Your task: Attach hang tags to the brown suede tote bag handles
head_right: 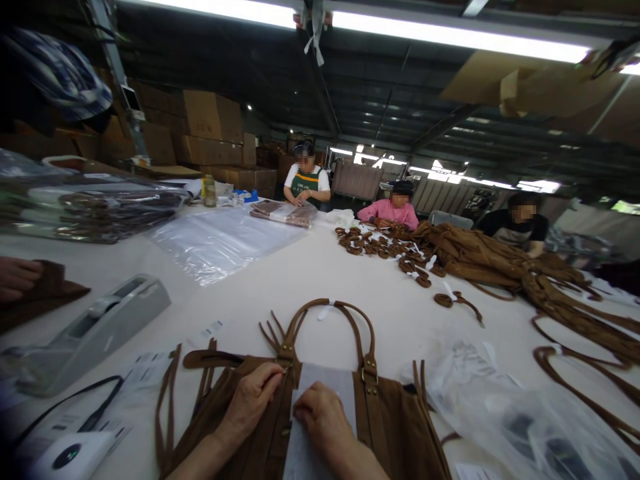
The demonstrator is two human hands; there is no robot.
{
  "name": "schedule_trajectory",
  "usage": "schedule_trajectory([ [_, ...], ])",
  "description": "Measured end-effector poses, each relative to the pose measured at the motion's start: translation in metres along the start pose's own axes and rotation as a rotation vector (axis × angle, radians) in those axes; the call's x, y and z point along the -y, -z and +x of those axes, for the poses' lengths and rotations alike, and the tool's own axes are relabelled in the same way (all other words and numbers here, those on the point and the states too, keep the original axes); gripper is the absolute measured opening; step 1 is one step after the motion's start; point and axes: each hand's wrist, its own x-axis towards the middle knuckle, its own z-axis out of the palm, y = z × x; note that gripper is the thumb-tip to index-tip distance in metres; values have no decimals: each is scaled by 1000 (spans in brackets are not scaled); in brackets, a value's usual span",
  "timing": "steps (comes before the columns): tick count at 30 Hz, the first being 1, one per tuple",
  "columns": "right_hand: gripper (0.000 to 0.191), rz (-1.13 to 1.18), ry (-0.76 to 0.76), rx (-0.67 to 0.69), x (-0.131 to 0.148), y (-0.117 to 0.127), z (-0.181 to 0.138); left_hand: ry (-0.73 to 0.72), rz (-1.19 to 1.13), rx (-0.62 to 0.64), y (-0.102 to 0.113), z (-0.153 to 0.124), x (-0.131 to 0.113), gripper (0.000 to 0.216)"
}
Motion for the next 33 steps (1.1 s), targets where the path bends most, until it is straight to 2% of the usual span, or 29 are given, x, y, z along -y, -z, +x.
schedule_trajectory([
  [3,20,-134,20,-5,-2,-2,2,-45,13,1,0,0,0,23],
  [7,22,-441,180,-65,-10,-18,2,-49,-4,20,1,0,2,22],
  [9,22,-470,212,-87,-12,-22,4,-42,-23,32,1,0,1,22],
  [17,14,-188,12,-130,-1,-16,22,19,-151,106,1,-1,-9,20],
  [25,22,207,79,-307,2,-26,22,16,-122,131,-1,1,-7,21],
  [33,31,783,-118,-230,4,-37,31,83,-180,131,2,1,-8,22],
])
